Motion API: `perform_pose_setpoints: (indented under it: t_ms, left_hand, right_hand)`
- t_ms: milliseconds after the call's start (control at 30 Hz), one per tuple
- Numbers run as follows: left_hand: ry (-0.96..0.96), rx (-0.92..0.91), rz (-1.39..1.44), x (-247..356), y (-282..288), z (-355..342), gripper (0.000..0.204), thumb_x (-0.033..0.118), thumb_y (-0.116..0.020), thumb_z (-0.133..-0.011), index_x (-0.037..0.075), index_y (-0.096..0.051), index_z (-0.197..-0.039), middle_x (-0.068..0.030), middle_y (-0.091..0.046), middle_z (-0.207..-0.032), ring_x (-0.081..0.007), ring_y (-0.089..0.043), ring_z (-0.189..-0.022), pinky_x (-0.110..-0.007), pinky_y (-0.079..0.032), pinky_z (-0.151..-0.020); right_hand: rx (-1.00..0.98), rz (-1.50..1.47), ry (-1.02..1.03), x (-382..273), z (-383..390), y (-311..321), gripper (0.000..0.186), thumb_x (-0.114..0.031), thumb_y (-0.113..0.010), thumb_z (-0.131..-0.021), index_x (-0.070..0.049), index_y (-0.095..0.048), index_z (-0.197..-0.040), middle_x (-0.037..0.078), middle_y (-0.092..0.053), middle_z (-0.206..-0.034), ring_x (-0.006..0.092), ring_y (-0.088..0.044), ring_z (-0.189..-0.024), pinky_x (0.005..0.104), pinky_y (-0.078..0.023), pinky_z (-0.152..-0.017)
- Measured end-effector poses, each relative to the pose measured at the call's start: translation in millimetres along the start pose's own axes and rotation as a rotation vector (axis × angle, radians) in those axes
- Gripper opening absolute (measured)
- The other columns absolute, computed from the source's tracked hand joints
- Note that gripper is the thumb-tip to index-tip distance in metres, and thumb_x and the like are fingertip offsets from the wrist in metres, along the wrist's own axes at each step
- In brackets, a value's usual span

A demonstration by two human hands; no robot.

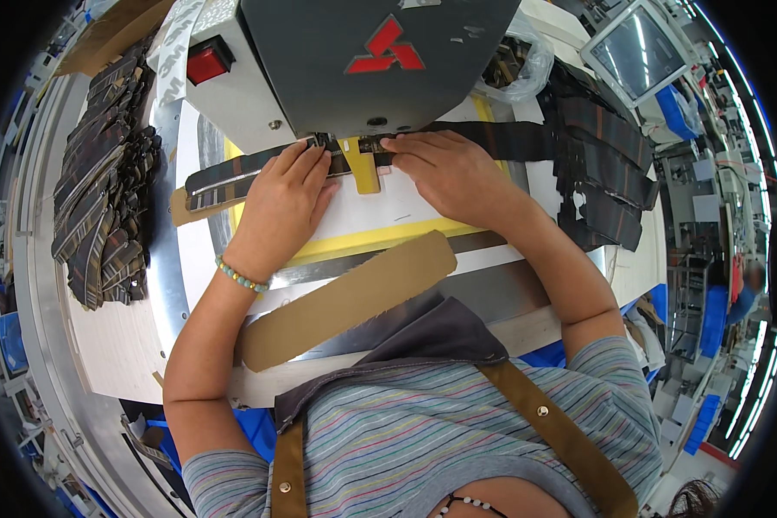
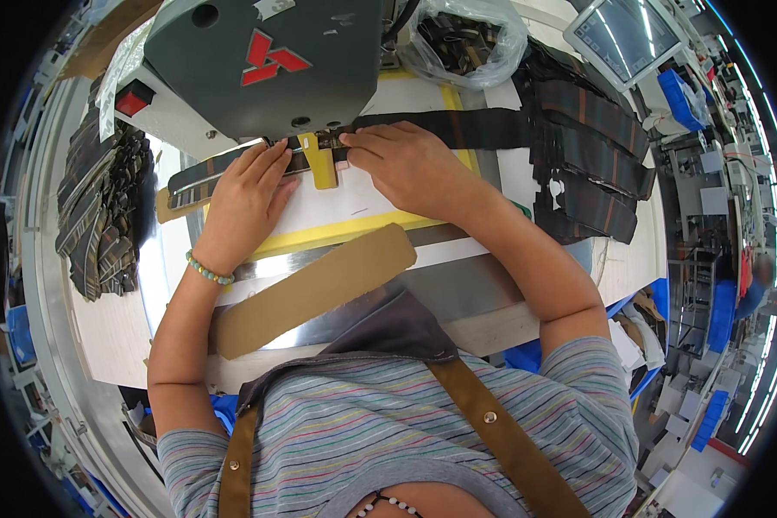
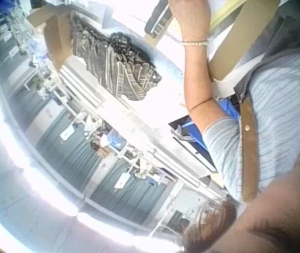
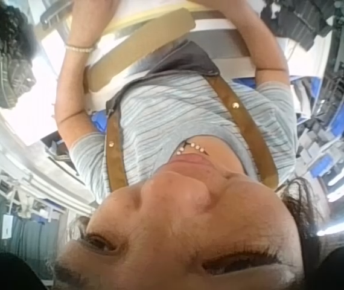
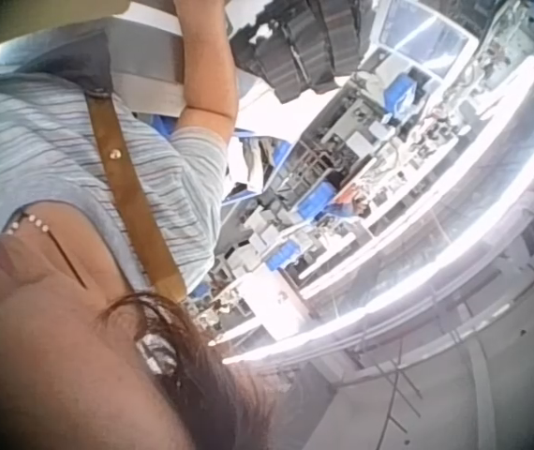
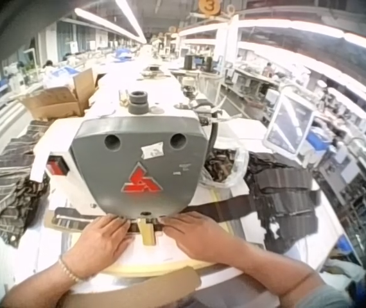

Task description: The recorder is using an industrial sewing machine to assemble leather or fabric components for goods.

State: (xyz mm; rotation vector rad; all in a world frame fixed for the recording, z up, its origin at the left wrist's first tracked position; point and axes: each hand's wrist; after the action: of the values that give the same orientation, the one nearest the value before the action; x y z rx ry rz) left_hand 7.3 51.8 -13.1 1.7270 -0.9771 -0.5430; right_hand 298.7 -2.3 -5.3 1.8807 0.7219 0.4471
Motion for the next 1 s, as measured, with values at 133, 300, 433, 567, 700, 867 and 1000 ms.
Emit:
perform_pose_setpoints:
  t_ms: [133,300,433,567,700,867,1000]
  left_hand:
    - [-0.003,0.005,0.003,0.2,0.0,-0.1,0.040,0.018,-0.077,-0.098,-0.005,-0.072,-0.130,-0.0172,-0.072,-0.140,-0.0367,-0.065,-0.131,-0.044,-0.053,-0.114]
    - [-0.007,0.000,-0.002,1.6,0.1,1.3,0.040,0.018,-0.077,-0.097,-0.006,-0.072,-0.129,-0.0176,-0.071,-0.141,-0.0366,-0.065,-0.130,-0.045,-0.054,-0.113]
    - [-0.022,0.007,-0.014,1.7,0.1,1.6,0.040,0.017,-0.077,-0.097,-0.006,-0.072,-0.129,-0.0178,-0.071,-0.141,-0.0365,-0.066,-0.130,-0.045,-0.054,-0.113]
    - [-0.022,-0.001,-0.006,2.7,1.8,0.3,0.039,0.015,-0.074,-0.098,-0.006,-0.072,-0.130,-0.0176,-0.071,-0.141,-0.0360,-0.065,-0.131,-0.045,-0.053,-0.113]
    - [-0.029,-0.008,-0.025,1.2,1.4,1.3,0.038,0.011,-0.071,-0.098,-0.007,-0.071,-0.132,-0.0175,-0.070,-0.142,-0.0355,-0.064,-0.132,-0.045,-0.053,-0.114]
    - [-0.035,-0.024,-0.047,-0.9,0.9,4.4,0.045,0.005,-0.067,-0.094,-0.008,-0.068,-0.137,-0.0180,-0.067,-0.146,-0.0356,-0.063,-0.134,-0.046,-0.051,-0.115]
    - [-0.060,-0.049,-0.114,-1.9,2.2,2.6,0.050,0.001,-0.064,-0.092,-0.006,-0.065,-0.142,-0.0181,-0.066,-0.147,-0.0354,-0.062,-0.135,-0.045,-0.052,-0.115]
  right_hand:
    - [0.002,0.010,0.005,0.9,1.2,-0.9,0.028,-0.003,-0.069,-0.087,-0.004,-0.070,-0.114,0.012,-0.074,-0.136,0.0272,-0.072,-0.122,0.0417,-0.058,-0.103]
    - [-0.011,-0.005,0.005,-1.2,1.1,1.8,0.027,-0.003,-0.070,-0.087,-0.004,-0.070,-0.114,0.012,-0.074,-0.136,0.0270,-0.072,-0.121,0.0416,-0.058,-0.103]
    - [0.000,-0.005,0.008,-0.5,1.6,0.2,0.026,-0.004,-0.071,-0.087,-0.003,-0.070,-0.113,0.012,-0.074,-0.136,0.0271,-0.072,-0.121,0.0416,-0.058,-0.103]
    - [0.011,-0.010,0.011,0.3,1.3,0.4,0.025,-0.004,-0.070,-0.087,-0.003,-0.070,-0.112,0.012,-0.074,-0.136,0.0271,-0.072,-0.121,0.0416,-0.058,-0.103]
    - [0.016,-0.016,0.004,0.9,0.7,-0.2,0.026,-0.003,-0.070,-0.087,-0.003,-0.070,-0.112,0.012,-0.074,-0.136,0.0270,-0.072,-0.121,0.0413,-0.058,-0.102]
    - [0.018,-0.007,0.010,0.2,-0.5,0.5,0.026,-0.004,-0.070,-0.087,-0.004,-0.070,-0.113,0.012,-0.074,-0.137,0.0267,-0.072,-0.120,0.0409,-0.058,-0.102]
    - [0.027,-0.018,0.009,3.4,1.5,0.7,0.029,-0.007,-0.071,-0.089,-0.004,-0.072,-0.118,0.011,-0.074,-0.138,0.0268,-0.073,-0.121,0.0410,-0.058,-0.102]
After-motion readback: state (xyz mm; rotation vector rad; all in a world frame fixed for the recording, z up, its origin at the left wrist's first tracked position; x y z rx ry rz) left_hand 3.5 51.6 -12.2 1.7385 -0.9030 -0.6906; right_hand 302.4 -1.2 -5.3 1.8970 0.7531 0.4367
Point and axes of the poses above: each hand's wrist, its own z-axis away from the middle knuckle, its own y-axis out of the back of the hand, x = y × z
